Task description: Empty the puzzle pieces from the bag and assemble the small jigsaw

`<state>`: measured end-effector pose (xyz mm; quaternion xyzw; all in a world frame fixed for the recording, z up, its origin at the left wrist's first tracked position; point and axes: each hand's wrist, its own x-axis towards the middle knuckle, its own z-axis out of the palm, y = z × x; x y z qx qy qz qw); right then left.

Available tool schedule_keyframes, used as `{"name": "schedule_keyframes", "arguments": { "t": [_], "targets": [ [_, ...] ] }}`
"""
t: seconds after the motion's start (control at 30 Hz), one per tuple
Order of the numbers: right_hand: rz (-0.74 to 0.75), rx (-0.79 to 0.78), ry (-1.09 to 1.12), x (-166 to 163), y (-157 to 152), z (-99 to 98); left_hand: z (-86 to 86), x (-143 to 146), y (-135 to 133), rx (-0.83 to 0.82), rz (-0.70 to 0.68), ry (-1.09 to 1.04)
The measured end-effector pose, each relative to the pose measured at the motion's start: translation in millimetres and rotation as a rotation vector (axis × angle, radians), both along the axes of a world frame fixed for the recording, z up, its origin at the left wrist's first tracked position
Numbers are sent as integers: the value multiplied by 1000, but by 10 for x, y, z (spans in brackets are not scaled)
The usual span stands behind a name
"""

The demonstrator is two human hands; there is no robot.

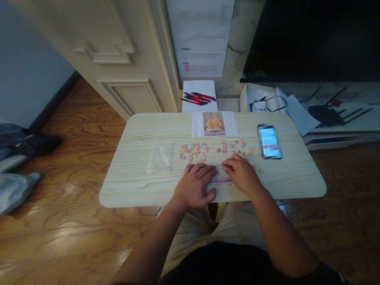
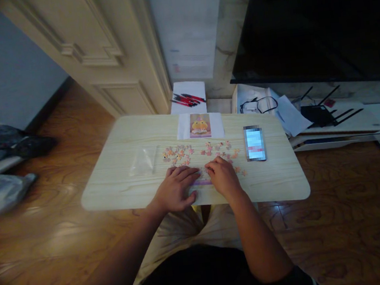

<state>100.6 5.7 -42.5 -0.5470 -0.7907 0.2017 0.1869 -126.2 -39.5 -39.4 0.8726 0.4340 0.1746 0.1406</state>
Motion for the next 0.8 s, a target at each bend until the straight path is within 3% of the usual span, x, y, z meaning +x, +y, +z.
{"name": "schedule_keyframes", "arguments": {
  "t": [0.8],
  "targets": [
    [-75, 9, 63, 191, -51, 25, -29, -28, -13, 43, 36, -45]
  ]
}}
